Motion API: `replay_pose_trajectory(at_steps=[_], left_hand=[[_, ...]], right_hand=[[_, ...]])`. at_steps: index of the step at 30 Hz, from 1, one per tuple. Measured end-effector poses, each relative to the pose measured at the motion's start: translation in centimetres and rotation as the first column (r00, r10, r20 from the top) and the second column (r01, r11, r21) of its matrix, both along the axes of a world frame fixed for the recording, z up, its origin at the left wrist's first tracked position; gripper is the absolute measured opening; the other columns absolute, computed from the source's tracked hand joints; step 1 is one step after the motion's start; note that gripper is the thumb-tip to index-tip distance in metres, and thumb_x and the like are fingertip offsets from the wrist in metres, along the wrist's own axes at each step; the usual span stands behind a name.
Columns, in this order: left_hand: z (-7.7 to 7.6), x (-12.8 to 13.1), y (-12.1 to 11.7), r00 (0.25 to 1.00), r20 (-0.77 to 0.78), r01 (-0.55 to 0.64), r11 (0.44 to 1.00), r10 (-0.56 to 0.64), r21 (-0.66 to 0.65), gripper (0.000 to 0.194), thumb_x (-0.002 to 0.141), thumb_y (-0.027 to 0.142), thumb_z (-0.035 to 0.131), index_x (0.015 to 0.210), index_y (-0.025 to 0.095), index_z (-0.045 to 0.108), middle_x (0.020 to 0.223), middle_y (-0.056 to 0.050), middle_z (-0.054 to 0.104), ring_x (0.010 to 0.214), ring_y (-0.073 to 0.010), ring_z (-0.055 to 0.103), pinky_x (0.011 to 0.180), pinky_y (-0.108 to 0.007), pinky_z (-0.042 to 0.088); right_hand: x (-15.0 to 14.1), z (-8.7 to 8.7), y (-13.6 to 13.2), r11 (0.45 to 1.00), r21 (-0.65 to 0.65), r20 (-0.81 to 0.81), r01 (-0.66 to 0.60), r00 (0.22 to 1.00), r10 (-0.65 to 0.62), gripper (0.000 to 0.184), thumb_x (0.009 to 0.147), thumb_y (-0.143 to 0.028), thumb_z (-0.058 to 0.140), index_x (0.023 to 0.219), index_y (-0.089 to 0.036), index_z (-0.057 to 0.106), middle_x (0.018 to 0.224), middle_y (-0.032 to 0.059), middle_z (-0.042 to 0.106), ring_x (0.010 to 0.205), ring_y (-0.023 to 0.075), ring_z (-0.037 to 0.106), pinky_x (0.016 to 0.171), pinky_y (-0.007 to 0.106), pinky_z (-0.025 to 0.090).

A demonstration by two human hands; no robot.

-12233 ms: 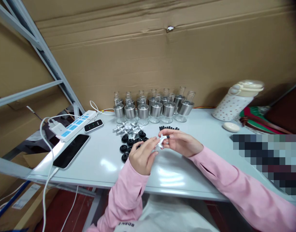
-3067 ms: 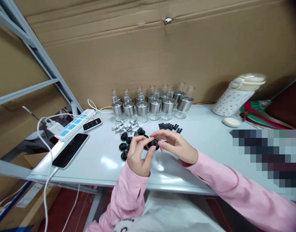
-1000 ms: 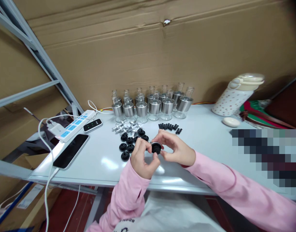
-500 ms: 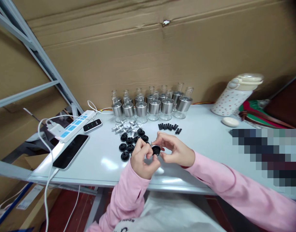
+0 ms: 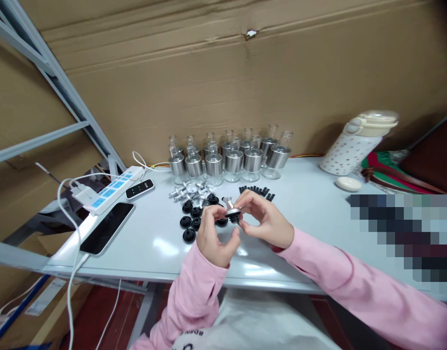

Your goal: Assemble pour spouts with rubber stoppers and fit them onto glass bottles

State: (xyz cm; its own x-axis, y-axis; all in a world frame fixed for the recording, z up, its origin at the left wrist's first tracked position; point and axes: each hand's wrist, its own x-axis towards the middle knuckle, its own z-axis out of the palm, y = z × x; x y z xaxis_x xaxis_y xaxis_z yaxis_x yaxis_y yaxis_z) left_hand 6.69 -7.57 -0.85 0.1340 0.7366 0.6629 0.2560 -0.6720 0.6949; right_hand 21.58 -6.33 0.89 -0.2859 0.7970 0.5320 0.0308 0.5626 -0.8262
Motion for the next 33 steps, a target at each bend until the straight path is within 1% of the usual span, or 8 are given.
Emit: replay_pose_trajectory(at_steps=[4,18,23,25,27,28,30,33], left_hand=[[0.3,0.0,0.0,0.999,-0.051,0.015,0.999,-0.012,0.052,0.035,0.072,0.013,0.055,0.105,0.016,0.047,0.097,-0.007,0.05,0.089,-0.0162,0.053,0.077,-0.03,0.048],[0.6,-0.3,0.0,0.994,-0.108,0.015,0.976,0.009,0.215,0.024,0.076,0.012,0.057,0.099,0.015,0.055,0.099,-0.01,0.055,0.094,-0.0169,0.056,0.08,-0.028,0.049],[0.8,-0.3,-0.1,0.994,-0.1,-0.011,0.968,0.037,0.251,0.026,0.077,0.009,0.055,0.102,0.016,0.054,0.097,-0.008,0.06,0.093,-0.0161,0.058,0.083,-0.027,0.048],[0.8,-0.3,-0.1,0.993,-0.107,-0.017,0.966,0.046,0.258,0.026,0.078,0.011,0.054,0.103,0.016,0.053,0.095,-0.008,0.061,0.092,-0.0161,0.059,0.081,-0.027,0.049],[0.8,-0.3,-0.2,0.991,-0.116,-0.033,0.963,0.066,0.266,0.026,0.077,0.011,0.053,0.103,0.016,0.053,0.095,-0.009,0.061,0.091,-0.0169,0.059,0.08,-0.028,0.049],[0.8,-0.3,-0.2,0.99,-0.116,-0.041,0.961,0.075,0.273,0.027,0.077,0.01,0.052,0.104,0.016,0.052,0.095,-0.009,0.061,0.092,-0.0174,0.059,0.08,-0.029,0.049],[0.7,-0.3,-0.3,0.99,-0.111,-0.052,0.959,0.086,0.28,0.031,0.074,0.009,0.05,0.104,0.016,0.051,0.096,-0.009,0.059,0.092,-0.0179,0.058,0.079,-0.029,0.049],[0.6,-0.3,-0.3,0.993,-0.087,-0.056,0.968,0.079,0.245,0.032,0.07,0.005,0.046,0.101,0.016,0.051,0.096,-0.008,0.055,0.087,-0.0163,0.057,0.072,-0.026,0.049]], right_hand=[[0.1,0.1,0.0,1.0,0.001,0.013,0.019,1.0,-0.019,0.029,0.064,-0.005,0.057,0.087,-0.021,0.049,0.086,0.0022,0.05,0.08,0.0137,0.052,0.07,0.028,0.046],[0.4,0.5,-0.2,0.99,0.114,0.132,0.088,0.986,-0.102,0.014,0.067,-0.01,0.059,0.076,-0.019,0.054,0.085,0.0041,0.063,0.081,0.0163,0.059,0.07,0.03,0.046],[1.7,1.9,0.3,0.979,0.178,0.2,0.097,0.971,-0.133,0.015,0.074,-0.01,0.049,0.079,-0.02,0.059,0.086,0.005,0.065,0.082,0.0171,0.061,0.076,0.033,0.047],[3.2,2.7,1.1,0.936,0.248,0.245,0.25,0.919,-0.31,0.016,0.076,-0.012,0.047,0.079,-0.021,0.059,0.085,0.0053,0.065,0.082,0.0178,0.06,0.076,0.033,0.046],[5.2,3.2,2.3,0.842,0.336,0.346,0.421,0.776,-0.527,0.014,0.077,-0.015,0.047,0.078,-0.021,0.06,0.082,0.0056,0.064,0.08,0.019,0.059,0.073,0.032,0.045],[6.2,3.2,3.0,0.811,0.381,0.436,0.444,0.687,-0.581,0.014,0.077,-0.017,0.047,0.078,-0.021,0.06,0.08,0.006,0.064,0.079,0.0198,0.058,0.073,0.033,0.044],[8.2,2.9,4.2,0.799,0.428,0.593,0.422,0.537,-0.601,0.014,0.076,-0.021,0.048,0.076,-0.02,0.062,0.076,0.0068,0.063,0.076,0.021,0.057,0.073,0.033,0.043],[10.1,1.5,5.4,0.861,0.349,0.758,0.371,0.429,-0.492,0.016,0.075,-0.022,0.049,0.074,-0.018,0.063,0.073,0.0064,0.064,0.07,0.0192,0.057,0.068,0.031,0.044]])
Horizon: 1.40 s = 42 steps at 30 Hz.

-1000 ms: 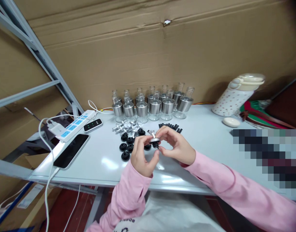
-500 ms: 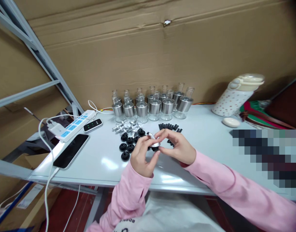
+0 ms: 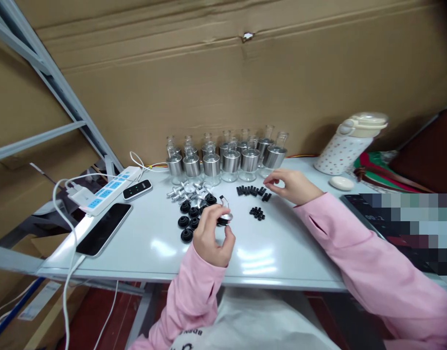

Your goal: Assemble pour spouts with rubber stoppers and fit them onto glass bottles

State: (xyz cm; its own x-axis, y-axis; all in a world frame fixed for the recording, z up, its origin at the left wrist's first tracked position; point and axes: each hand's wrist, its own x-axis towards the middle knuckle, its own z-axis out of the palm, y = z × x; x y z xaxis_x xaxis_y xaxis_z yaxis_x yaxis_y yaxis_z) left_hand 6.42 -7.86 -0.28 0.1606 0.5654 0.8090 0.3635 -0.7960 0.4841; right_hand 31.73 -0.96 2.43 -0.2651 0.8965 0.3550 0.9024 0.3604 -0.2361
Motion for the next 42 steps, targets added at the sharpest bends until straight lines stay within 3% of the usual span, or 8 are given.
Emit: replay_pose_trajectory(at_steps=[9,18,23,27,30,33,37,42], left_hand=[[0.4,0.1,0.1,0.998,-0.004,-0.062,0.997,0.062,0.051,0.023,0.073,0.009,0.049,0.096,0.015,0.05,0.091,-0.008,0.054,0.091,-0.0175,0.055,0.077,-0.03,0.048],[0.2,0.2,0.2,0.997,0.009,-0.079,0.996,0.078,0.042,0.01,0.078,0.015,0.054,0.087,0.016,0.05,0.088,-0.007,0.054,0.082,-0.0147,0.058,0.07,-0.026,0.048],[0.2,0.1,0.2,0.998,0.01,-0.059,0.998,0.059,0.031,0.012,0.077,0.012,0.053,0.088,0.015,0.05,0.088,-0.007,0.054,0.083,-0.0143,0.056,0.073,-0.025,0.047],[0.1,0.2,0.2,0.999,0.024,-0.043,0.999,0.043,0.013,0.02,0.076,0.009,0.05,0.095,0.015,0.048,0.089,-0.007,0.055,0.085,-0.0146,0.055,0.073,-0.025,0.047],[0.0,0.2,0.1,1.0,-0.01,-0.025,1.0,0.024,-0.001,0.026,0.076,0.007,0.046,0.101,0.015,0.046,0.091,-0.008,0.054,0.084,-0.0142,0.055,0.071,-0.023,0.046],[-0.2,0.2,0.2,0.997,-0.072,0.018,1.0,-0.019,-0.014,0.025,0.079,0.007,0.041,0.103,0.014,0.047,0.094,-0.009,0.052,0.084,-0.0139,0.054,0.067,-0.022,0.046],[-0.3,0.3,0.2,0.992,-0.092,0.082,0.996,-0.085,-0.034,0.019,0.082,0.009,0.039,0.097,0.014,0.05,0.088,-0.008,0.052,0.073,-0.0117,0.053,0.059,-0.02,0.045],[-0.3,0.3,0.2,0.989,-0.102,0.101,0.995,-0.103,-0.024,0.009,0.084,0.02,0.048,0.091,0.015,0.049,0.079,-0.005,0.053,0.062,-0.0101,0.049,0.05,-0.019,0.041]], right_hand=[[1.1,-1.7,0.1,0.964,-0.265,0.203,0.034,0.979,0.022,0.019,0.07,-0.014,0.05,0.077,-0.019,0.067,0.08,0.0041,0.069,0.072,0.0176,0.062,0.069,0.026,0.046],[-0.6,-1.6,-0.7,0.957,-0.243,0.258,0.159,0.962,-0.094,0.014,0.07,-0.027,0.053,0.072,-0.018,0.064,0.075,0.0054,0.066,0.066,0.0184,0.059,0.057,0.026,0.04],[0.0,-0.8,-0.7,0.951,-0.273,0.199,0.142,0.976,-0.089,0.009,0.067,-0.021,0.05,0.066,-0.018,0.058,0.067,0.0043,0.063,0.059,0.0157,0.054,0.058,0.026,0.04],[0.0,0.7,-1.4,0.942,-0.318,-0.182,-0.109,0.982,0.052,0.012,0.071,-0.028,0.053,0.066,-0.018,0.056,0.068,0.0037,0.061,0.063,0.0152,0.054,0.062,0.027,0.043],[-1.6,1.4,-2.4,0.818,-0.37,-0.529,-0.44,0.824,0.204,0.019,0.074,-0.035,0.057,0.074,-0.017,0.059,0.074,0.0039,0.061,0.069,0.0147,0.056,0.065,0.028,0.046],[-3.7,1.5,-3.2,0.68,-0.351,-0.684,-0.644,0.672,0.284,0.015,0.074,-0.031,0.061,0.076,-0.016,0.062,0.074,0.0027,0.058,0.067,0.0121,0.054,0.064,0.026,0.044],[-5.1,1.3,-3.6,0.612,-0.289,-0.77,-0.736,0.559,0.307,0.01,0.074,-0.024,0.064,0.074,-0.013,0.064,0.072,0.0008,0.054,0.066,0.0088,0.051,0.064,0.024,0.042],[-5.1,1.1,-3.6,0.582,-0.271,-0.813,-0.767,0.506,0.288,0.01,0.075,-0.022,0.065,0.075,-0.012,0.064,0.076,0.0007,0.052,0.067,0.0077,0.05,0.064,0.023,0.04]])
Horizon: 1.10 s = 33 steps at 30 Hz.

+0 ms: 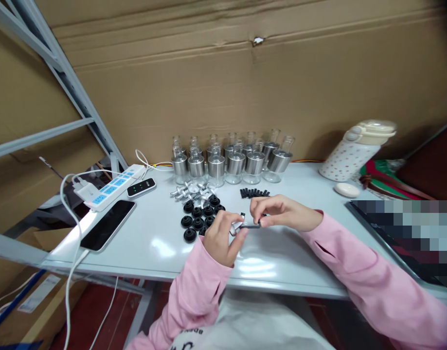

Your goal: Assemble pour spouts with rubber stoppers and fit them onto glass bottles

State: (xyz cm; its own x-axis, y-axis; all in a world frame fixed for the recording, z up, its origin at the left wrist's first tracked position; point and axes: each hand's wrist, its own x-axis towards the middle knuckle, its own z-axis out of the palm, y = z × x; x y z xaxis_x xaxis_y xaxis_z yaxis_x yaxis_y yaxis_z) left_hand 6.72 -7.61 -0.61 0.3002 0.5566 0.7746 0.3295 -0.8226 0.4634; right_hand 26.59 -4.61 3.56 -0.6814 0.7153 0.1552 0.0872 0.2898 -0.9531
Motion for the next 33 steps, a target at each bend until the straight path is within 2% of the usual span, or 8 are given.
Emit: replay_pose_trajectory(at_steps=[6,12,16,23,27,33], left_hand=[[0.1,-0.1,0.1,1.0,-0.003,0.025,0.999,-0.025,0.039,0.003,0.084,0.018,0.048,0.084,0.016,0.049,0.077,-0.004,0.052,0.061,-0.0097,0.049,0.053,-0.019,0.042],[0.1,0.0,0.1,1.0,-0.011,-0.005,0.999,0.006,0.042,0.004,0.083,0.016,0.047,0.08,0.016,0.048,0.076,-0.004,0.052,0.065,-0.011,0.051,0.054,-0.019,0.042],[-0.1,0.1,0.0,1.0,-0.017,-0.021,1.0,0.021,0.019,0.001,0.083,0.016,0.048,0.083,0.017,0.047,0.077,-0.004,0.053,0.063,-0.0104,0.051,0.052,-0.019,0.041],[-1.1,0.3,0.1,0.993,0.019,-0.111,0.991,0.113,-0.08,0.023,0.082,0.025,0.05,0.102,0.017,0.043,0.081,-0.003,0.056,0.062,-0.0107,0.054,0.054,-0.02,0.045],[-0.7,0.1,0.1,0.998,-0.039,-0.058,0.997,0.056,-0.057,0.019,0.083,0.024,0.049,0.1,0.015,0.047,0.082,-0.006,0.057,0.07,-0.0134,0.057,0.054,-0.021,0.045],[-0.5,0.0,0.2,0.998,-0.054,-0.019,0.996,0.014,-0.085,0.021,0.08,0.022,0.053,0.1,0.015,0.048,0.083,-0.006,0.056,0.074,-0.0151,0.058,0.055,-0.022,0.047]], right_hand=[[-0.2,-0.6,0.1,1.0,-0.022,0.009,0.021,1.0,-0.021,0.016,0.075,-0.027,0.064,0.077,-0.011,0.063,0.077,0.0027,0.055,0.071,0.0099,0.051,0.067,0.025,0.039],[-0.6,-1.2,0.2,0.99,-0.081,-0.051,0.113,0.992,-0.118,0.023,0.063,-0.023,0.074,0.076,-0.013,0.058,0.069,-0.0014,0.055,0.063,0.0084,0.05,0.061,0.024,0.039],[-1.1,-1.2,-0.1,0.979,-0.124,-0.06,0.161,0.984,-0.169,0.022,0.061,-0.019,0.074,0.073,-0.013,0.057,0.065,-0.0024,0.055,0.06,0.0074,0.05,0.058,0.023,0.039],[-1.3,-1.0,-0.5,0.965,-0.123,-0.086,0.232,0.966,-0.243,0.02,0.061,-0.017,0.074,0.074,-0.012,0.06,0.063,-0.0023,0.056,0.059,0.0073,0.051,0.059,0.023,0.04],[-1.5,-0.9,-0.6,0.965,-0.123,-0.099,0.231,0.965,-0.244,0.018,0.061,-0.015,0.074,0.074,-0.012,0.062,0.064,-0.0022,0.058,0.06,0.007,0.052,0.06,0.022,0.041],[-1.7,-0.6,-0.7,0.951,-0.206,-0.1,0.232,0.961,-0.256,0.017,0.062,-0.017,0.073,0.074,-0.012,0.061,0.066,-0.0014,0.061,0.061,0.0065,0.055,0.062,0.021,0.043]])
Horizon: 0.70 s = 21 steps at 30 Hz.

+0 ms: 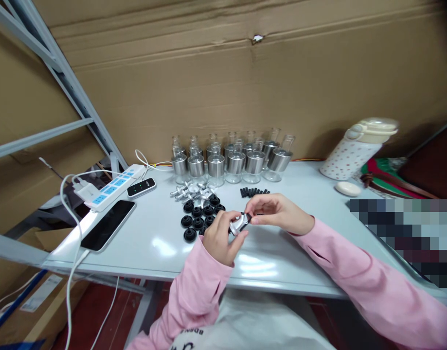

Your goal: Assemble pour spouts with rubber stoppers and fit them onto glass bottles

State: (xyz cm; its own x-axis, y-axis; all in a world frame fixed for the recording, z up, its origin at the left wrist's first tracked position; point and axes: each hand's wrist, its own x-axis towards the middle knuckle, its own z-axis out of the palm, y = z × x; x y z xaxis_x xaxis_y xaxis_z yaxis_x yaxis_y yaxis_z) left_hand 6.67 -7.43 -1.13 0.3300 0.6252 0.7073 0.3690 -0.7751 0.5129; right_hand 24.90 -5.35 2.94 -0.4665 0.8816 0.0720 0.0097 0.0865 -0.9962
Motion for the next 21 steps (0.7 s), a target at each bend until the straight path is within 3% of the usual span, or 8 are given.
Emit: replay_pose_trajectory(at_steps=[11,17,21], left_hand=[[-0.3,-0.01,0.06,1.0,0.004,0.013,0.999,-0.013,-0.039,0.025,0.08,0.02,0.053,0.103,0.015,0.048,0.09,-0.007,0.057,0.073,-0.014,0.057,0.054,-0.022,0.045],[0.13,-0.07,-0.29,0.99,-0.06,-0.127,0.991,0.124,-0.033,0.014,0.079,0.018,0.05,0.092,0.016,0.054,0.079,-0.004,0.06,0.067,-0.0146,0.056,0.057,-0.025,0.042],[0.29,-0.02,-0.41,0.989,-0.049,-0.141,0.99,0.14,-0.024,0.013,0.078,0.018,0.051,0.09,0.015,0.055,0.076,-0.003,0.061,0.063,-0.0138,0.054,0.056,-0.025,0.041]], right_hand=[[0.21,-0.1,0.05,1.0,-0.007,0.017,-0.025,1.0,0.025,0.023,0.064,-0.025,0.074,0.076,-0.012,0.059,0.065,0.0005,0.064,0.061,0.0085,0.059,0.062,0.021,0.046],[0.04,-0.5,0.09,0.997,-0.037,0.007,-0.064,0.998,0.064,0.022,0.064,-0.025,0.074,0.074,-0.012,0.059,0.064,0.0012,0.064,0.06,0.0088,0.059,0.061,0.022,0.046],[0.1,-0.64,0.12,0.995,-0.024,-0.016,-0.092,0.996,0.092,0.02,0.066,-0.024,0.072,0.074,-0.011,0.059,0.065,0.0015,0.064,0.062,0.0079,0.059,0.062,0.022,0.046]])
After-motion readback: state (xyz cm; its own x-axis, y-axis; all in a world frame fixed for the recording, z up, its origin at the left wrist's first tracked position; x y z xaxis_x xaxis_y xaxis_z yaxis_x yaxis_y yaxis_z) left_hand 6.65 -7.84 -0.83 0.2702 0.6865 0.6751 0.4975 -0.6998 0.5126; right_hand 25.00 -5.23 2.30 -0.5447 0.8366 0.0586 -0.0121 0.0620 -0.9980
